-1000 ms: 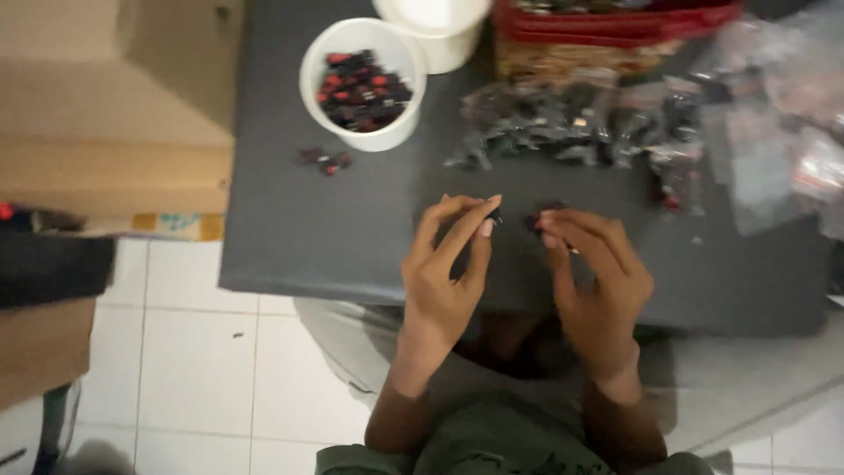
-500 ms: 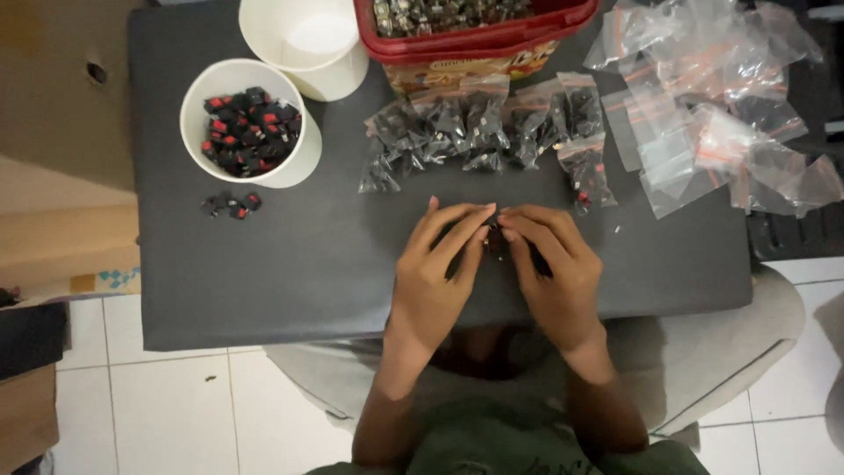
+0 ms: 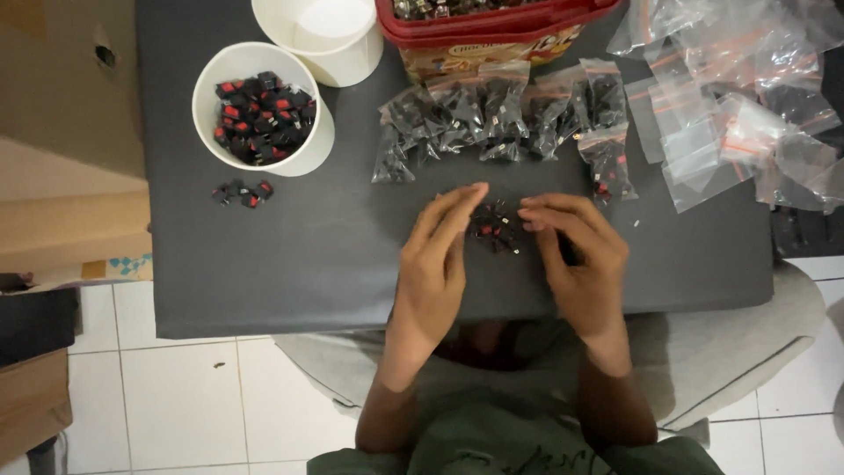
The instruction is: The person is sorting and bagging mechanical keyboard switches into small resealable plastic bags.
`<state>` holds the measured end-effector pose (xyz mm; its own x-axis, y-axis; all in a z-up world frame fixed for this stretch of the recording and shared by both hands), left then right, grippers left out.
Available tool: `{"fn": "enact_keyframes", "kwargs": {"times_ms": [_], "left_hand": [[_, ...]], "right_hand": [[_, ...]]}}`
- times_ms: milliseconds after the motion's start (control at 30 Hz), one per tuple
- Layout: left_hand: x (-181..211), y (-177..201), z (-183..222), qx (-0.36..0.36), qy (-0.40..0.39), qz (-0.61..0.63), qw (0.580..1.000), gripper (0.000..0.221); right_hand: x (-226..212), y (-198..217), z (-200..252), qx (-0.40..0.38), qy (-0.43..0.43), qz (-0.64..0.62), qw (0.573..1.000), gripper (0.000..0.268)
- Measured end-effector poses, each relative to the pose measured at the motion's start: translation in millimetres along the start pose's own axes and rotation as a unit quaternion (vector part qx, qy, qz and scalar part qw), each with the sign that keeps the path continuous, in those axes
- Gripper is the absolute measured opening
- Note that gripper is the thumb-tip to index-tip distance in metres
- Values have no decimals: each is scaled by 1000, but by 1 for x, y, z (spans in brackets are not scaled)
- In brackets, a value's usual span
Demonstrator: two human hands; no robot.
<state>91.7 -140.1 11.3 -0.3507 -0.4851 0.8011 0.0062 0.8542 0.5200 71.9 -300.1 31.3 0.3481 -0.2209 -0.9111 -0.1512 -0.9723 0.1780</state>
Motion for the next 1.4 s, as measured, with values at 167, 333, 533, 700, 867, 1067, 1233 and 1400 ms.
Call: {"fn": "enact_keyframes", "kwargs": {"times_ms": [167,333,533,700,867,1067,1233,1400], "left_hand": [[-7,1,6,43,15,-49,998,41],[-5,-7,6,37,-13,-152,988,39],[-3,-6,5,20,-9,-138,990,38],[-3,-6,5,-1,-15,-123,992,44],[-6,-12,5,-6,-28,-124,992,37],[-9,-11,10,-6,-19,-90,996,43],[-4,-3,8,15,-7,-57,998,43],[-7,-6,10,14,-7,-54,998,43]], "right_hand": [[-1,-7,0,-31,20,26,999,12],[1,-9,1,-43,16,44,998,12],[7,-10,2,-55,15,53,997,11],[6,-8,2,-47,16,40,998,15],[6,-7,2,-41,16,47,998,11],[13,0,5,-18,5,16,1000,15],[1,-7,1,-42,12,16,999,12],[8,-2,5,-30,15,28,999,10]]}}
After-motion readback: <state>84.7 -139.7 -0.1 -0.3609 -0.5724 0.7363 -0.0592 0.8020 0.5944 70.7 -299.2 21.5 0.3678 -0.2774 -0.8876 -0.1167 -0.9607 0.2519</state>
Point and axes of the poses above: each hand's wrist, its own z-axis away from the middle knuckle, its own y-axis out of the back of the hand, x = y × z, the point moved 8 cm from there along -z, towards the middle knuckle, and after that the axes turned 15 degrees about -z, right-handed, at the moved point
